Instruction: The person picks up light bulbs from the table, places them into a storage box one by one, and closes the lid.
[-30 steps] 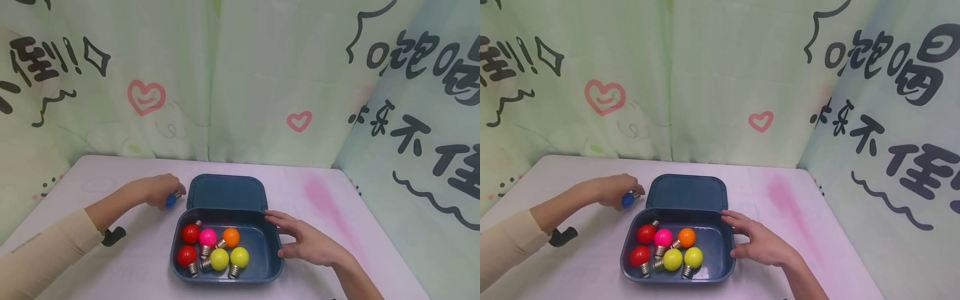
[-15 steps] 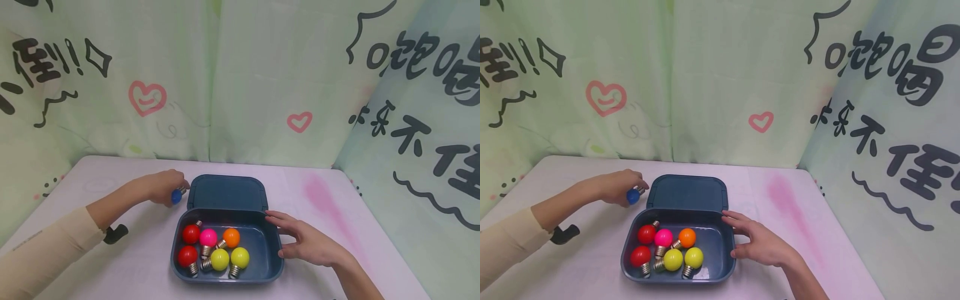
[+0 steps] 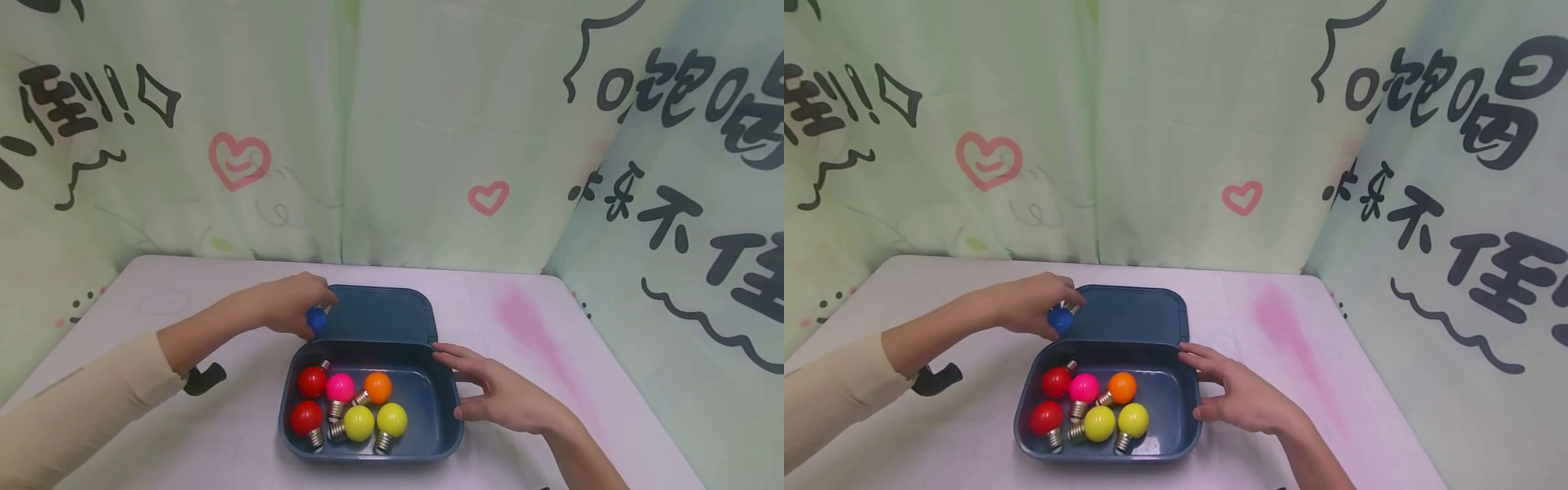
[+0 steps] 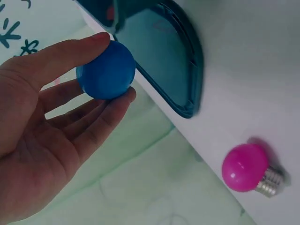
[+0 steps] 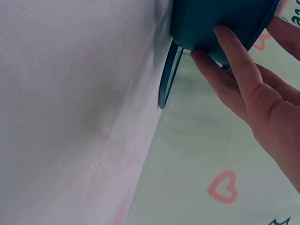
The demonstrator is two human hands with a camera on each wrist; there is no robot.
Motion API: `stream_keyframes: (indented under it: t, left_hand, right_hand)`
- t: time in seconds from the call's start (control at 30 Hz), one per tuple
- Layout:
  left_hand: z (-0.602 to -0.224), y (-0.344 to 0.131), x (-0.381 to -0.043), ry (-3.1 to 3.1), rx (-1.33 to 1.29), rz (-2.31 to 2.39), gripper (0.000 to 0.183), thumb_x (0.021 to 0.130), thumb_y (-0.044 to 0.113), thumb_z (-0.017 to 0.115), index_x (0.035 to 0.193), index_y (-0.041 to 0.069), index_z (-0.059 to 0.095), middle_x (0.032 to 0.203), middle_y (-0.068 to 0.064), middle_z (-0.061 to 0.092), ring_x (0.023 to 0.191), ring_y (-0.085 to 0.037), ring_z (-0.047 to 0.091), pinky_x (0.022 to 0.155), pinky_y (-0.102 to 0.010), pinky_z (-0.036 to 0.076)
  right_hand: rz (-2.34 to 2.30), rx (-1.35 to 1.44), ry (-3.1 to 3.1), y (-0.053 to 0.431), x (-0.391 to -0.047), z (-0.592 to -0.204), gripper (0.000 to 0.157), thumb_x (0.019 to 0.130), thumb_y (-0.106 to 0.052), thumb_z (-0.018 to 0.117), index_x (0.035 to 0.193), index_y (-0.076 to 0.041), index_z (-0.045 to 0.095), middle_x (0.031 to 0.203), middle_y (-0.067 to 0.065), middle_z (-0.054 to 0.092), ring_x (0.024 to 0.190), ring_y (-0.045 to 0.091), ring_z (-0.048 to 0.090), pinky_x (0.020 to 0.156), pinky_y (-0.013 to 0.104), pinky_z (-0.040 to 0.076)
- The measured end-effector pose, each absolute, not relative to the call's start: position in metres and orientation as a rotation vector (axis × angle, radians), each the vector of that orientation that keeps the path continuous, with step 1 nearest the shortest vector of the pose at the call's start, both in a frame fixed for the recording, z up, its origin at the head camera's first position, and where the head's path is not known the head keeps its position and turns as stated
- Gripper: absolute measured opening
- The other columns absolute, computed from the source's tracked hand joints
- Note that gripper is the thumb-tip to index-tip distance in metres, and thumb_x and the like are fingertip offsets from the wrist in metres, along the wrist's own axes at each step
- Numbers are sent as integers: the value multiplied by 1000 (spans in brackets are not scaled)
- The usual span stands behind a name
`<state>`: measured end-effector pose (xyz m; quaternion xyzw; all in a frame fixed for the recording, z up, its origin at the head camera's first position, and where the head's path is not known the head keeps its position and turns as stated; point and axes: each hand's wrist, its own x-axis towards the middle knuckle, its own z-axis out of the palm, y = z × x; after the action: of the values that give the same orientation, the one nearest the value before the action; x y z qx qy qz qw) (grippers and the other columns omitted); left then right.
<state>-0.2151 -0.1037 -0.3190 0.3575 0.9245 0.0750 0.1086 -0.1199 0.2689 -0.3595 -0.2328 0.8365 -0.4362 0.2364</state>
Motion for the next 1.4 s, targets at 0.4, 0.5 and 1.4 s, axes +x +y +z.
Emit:
stream_keyframes:
  t: [0.4, 0.5, 1.4]
  left_hand:
    - [-310, -72, -205, 2698, 1127, 236, 57, 80, 16, 90, 132, 8, 69, 121, -11, 69, 113, -26, 61, 85, -37, 63]
    - [-308, -65, -200, 2689, 1134, 259, 58, 81, 16, 89, 134, 9, 68, 124, -10, 68, 117, -27, 60, 87, -38, 63]
    - [-309, 18, -169, 2487, 1380, 137, 61, 83, 25, 88, 139, 12, 67, 127, -2, 70, 123, -19, 58, 89, -27, 60]
  right_hand:
    - [-1191, -594, 2295, 268, -120, -359, 79, 92, -8, 73, 162, -17, 37, 170, 7, 32, 144, 46, 46, 108, 54, 52]
    - [-1192, -594, 2291, 268, -121, -359, 80, 92, -8, 74, 162, -17, 37, 170, 8, 32, 144, 47, 46, 108, 55, 52]
    - [-1207, -626, 2274, 271, -120, -360, 78, 94, -10, 72, 162, -20, 37, 170, 11, 30, 144, 49, 45, 110, 56, 49]
